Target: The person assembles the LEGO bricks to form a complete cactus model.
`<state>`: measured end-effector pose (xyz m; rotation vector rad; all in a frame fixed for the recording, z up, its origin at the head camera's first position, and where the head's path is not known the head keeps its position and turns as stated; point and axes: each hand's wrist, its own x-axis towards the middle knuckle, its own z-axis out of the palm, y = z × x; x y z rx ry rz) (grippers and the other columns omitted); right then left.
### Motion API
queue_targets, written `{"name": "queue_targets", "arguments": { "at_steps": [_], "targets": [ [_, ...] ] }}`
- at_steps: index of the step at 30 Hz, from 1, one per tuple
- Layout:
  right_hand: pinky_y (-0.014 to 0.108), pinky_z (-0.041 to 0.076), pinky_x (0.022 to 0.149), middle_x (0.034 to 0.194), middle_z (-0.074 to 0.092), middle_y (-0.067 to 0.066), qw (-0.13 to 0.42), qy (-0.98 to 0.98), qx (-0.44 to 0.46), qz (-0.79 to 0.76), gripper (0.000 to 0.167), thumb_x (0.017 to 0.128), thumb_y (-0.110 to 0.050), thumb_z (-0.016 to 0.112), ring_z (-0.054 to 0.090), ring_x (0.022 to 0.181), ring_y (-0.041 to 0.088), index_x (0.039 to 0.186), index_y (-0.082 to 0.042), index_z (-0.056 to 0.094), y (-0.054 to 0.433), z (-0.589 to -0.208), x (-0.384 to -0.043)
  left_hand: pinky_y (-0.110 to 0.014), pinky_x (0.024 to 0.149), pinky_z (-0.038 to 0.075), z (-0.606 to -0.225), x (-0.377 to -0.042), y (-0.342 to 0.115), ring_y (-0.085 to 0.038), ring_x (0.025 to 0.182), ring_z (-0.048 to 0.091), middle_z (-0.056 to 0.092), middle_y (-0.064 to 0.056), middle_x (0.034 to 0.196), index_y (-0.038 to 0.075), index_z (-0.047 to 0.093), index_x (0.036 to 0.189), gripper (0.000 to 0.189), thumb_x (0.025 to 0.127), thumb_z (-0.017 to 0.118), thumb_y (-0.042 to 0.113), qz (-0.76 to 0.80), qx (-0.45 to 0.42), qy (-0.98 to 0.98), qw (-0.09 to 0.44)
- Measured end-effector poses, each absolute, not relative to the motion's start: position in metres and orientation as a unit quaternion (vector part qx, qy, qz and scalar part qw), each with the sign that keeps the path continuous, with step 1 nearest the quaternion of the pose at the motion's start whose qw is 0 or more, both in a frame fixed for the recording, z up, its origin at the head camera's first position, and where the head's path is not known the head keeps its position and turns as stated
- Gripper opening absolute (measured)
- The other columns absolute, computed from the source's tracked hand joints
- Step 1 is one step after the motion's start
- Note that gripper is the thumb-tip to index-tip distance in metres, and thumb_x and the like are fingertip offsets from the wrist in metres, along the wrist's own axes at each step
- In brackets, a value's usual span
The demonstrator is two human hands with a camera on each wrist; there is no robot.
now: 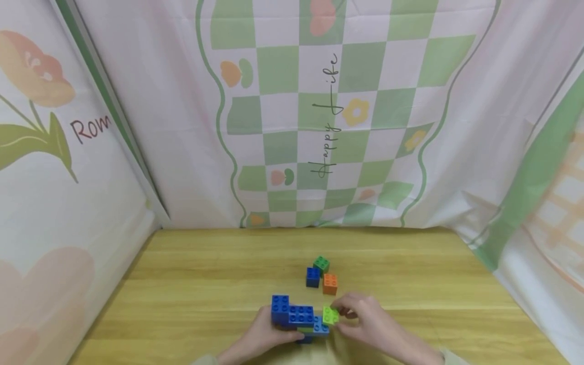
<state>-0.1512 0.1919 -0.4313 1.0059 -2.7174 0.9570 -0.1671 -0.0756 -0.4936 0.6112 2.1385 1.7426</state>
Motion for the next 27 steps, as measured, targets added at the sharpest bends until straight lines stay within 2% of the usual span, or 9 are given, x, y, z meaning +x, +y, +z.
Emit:
{"name": "queue_targets", "arguments": {
  "at_steps": [5, 16, 27],
  "targets": [
    [0.013, 0.058, 0.072, 0.096, 0.075, 0.008, 0.037, -0.888, 0.338, 0.311, 0.023, 0.080, -0.007, 0.077, 0.070, 0.085, 0.009, 0.102, -0.004, 0.070, 0.1913, -0.4319, -0.1507, -0.017, 0.095, 0.053, -0.4935, -0.1662, -0.0754, -0.007, 0.106, 0.069, 0.073, -0.005, 0.119, 0.017, 0.066, 0.122, 0.046, 0.079, 0.082, 0.019, 0.606, 0.226, 0.748, 0.151],
    [0.017, 0.061, 0.070, 0.097, 0.074, 0.009, 0.027, -0.873, 0.362, 0.324, 0.027, 0.079, -0.005, 0.077, 0.068, 0.085, 0.002, 0.105, -0.004, 0.070, 0.1911, -0.4341, -0.1497, -0.017, 0.095, 0.053, -0.4971, -0.1675, -0.0756, -0.006, 0.105, 0.070, 0.074, -0.004, 0.118, 0.018, 0.067, 0.121, 0.045, 0.078, 0.083, 0.020, 0.608, 0.225, 0.746, 0.151],
    [0.013, 0.058, 0.071, 0.099, 0.073, 0.011, 0.017, -0.861, 0.374, 0.346, 0.028, 0.081, -0.007, 0.077, 0.069, 0.082, 0.006, 0.108, -0.003, 0.069, 0.1925, -0.4362, -0.1536, -0.019, 0.096, 0.053, -0.4950, -0.1665, -0.0757, -0.005, 0.103, 0.070, 0.075, -0.005, 0.116, 0.016, 0.068, 0.120, 0.045, 0.078, 0.084, 0.023, 0.606, 0.216, 0.752, 0.145]
  ]
}}
